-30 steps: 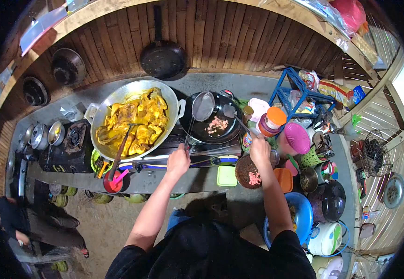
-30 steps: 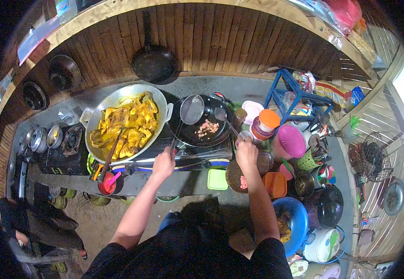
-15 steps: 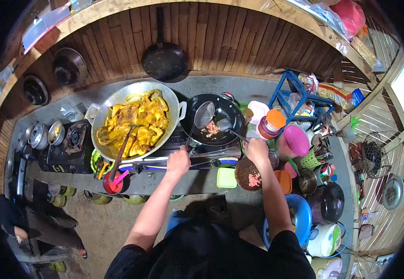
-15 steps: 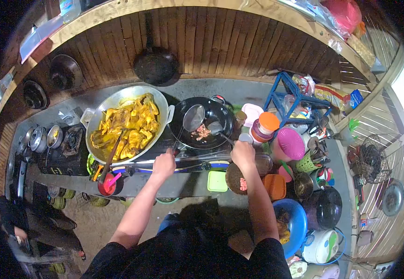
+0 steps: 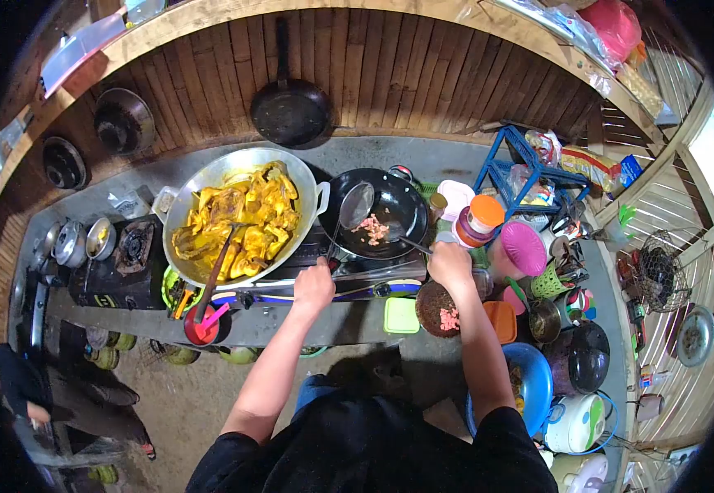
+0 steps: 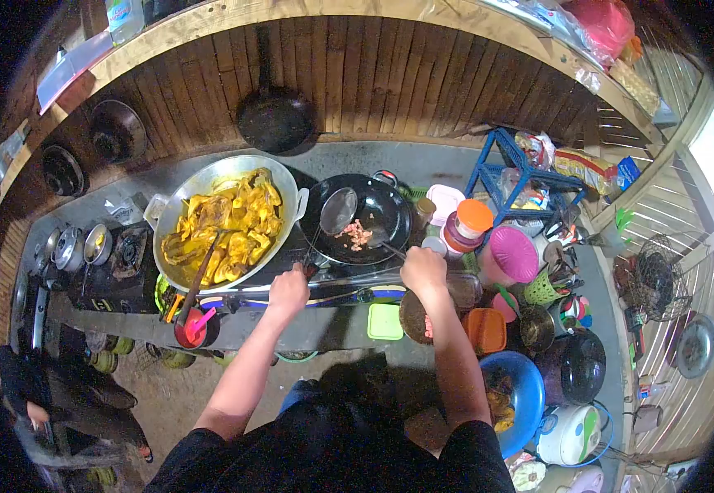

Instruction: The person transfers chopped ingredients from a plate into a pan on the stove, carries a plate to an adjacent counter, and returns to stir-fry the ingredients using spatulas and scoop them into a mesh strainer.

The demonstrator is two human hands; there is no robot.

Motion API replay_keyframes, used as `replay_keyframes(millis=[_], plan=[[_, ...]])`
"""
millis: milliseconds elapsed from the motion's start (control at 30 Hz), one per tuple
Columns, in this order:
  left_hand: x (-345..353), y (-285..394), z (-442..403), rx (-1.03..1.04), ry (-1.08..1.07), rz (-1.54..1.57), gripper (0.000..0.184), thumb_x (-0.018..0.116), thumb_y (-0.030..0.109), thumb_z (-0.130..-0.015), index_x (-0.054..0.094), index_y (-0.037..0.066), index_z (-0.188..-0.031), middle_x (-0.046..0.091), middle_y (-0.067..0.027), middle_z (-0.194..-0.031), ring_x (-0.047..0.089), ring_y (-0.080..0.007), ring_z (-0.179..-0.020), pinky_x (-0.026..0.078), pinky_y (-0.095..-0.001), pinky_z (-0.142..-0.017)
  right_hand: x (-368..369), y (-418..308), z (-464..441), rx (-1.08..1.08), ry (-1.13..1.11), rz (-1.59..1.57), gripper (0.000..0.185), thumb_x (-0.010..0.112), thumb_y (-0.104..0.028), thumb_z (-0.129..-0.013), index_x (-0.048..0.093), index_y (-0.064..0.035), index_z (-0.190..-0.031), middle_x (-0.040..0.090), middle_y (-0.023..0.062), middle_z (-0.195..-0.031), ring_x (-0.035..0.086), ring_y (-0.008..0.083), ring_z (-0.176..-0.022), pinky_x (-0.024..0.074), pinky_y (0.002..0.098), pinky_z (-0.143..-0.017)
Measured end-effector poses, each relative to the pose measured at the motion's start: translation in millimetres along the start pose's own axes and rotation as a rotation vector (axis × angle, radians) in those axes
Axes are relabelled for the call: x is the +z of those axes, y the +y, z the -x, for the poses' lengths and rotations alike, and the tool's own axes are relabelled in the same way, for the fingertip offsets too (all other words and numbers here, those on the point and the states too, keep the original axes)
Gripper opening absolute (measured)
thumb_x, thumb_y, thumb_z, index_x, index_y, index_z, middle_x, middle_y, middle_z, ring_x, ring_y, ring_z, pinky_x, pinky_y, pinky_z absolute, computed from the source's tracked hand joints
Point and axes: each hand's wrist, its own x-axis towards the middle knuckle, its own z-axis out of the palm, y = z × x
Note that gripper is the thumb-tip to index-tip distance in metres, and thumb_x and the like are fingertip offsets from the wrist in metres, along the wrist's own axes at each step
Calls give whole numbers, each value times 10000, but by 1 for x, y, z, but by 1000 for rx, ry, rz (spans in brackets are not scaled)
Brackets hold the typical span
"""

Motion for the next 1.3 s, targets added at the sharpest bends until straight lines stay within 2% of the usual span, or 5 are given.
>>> replay_keyframes(millis=[233,600,667,867,1300], plan=[[-5,2,0,-15,-33,19,221,489,73,-846,547,-35,-1030,673,-278,-896,672,-420,-873,534,-504,-799,23,10,-5,-61,39,-255,181,580,-128,-785,705,-11,-844,660,259,-847,647,425,-874,509,501,-809],[0,16,-10,29,-21,110,232,493,77,-843,545,-30,-1042,662,-297,-921,651,-460,-893,519,-529,-824,-7,29,13,-16,183,-225,198,602,-155,-823,718,-55,-949,663,233,-801,665,385,-785,528,470,-741],[8,14,-15,66,47,115,210,492,145,-896,532,-28,-1007,649,-304,-829,640,-475,-821,502,-569,-769,-13,25,17,-14,208,-174,201,617,-181,-831,714,-58,-957,661,225,-784,667,378,-763,531,468,-715],[-9,16,-17,42,49,117,200,490,83,-845,534,-28,-1006,661,-296,-890,655,-462,-865,524,-534,-804,-5,27,21,-28,177,-179,194,622,-199,-845,708,-84,-974,664,219,-787,666,383,-739,533,481,-679],[0,10,-10,30,9,89,233,469,80,-848,545,-45,-1029,661,-299,-893,654,-467,-869,527,-535,-799,18,21,7,-73,240,101,160,593,-162,-848,663,-19,-832,669,202,-731,682,377,-708,544,467,-632]])
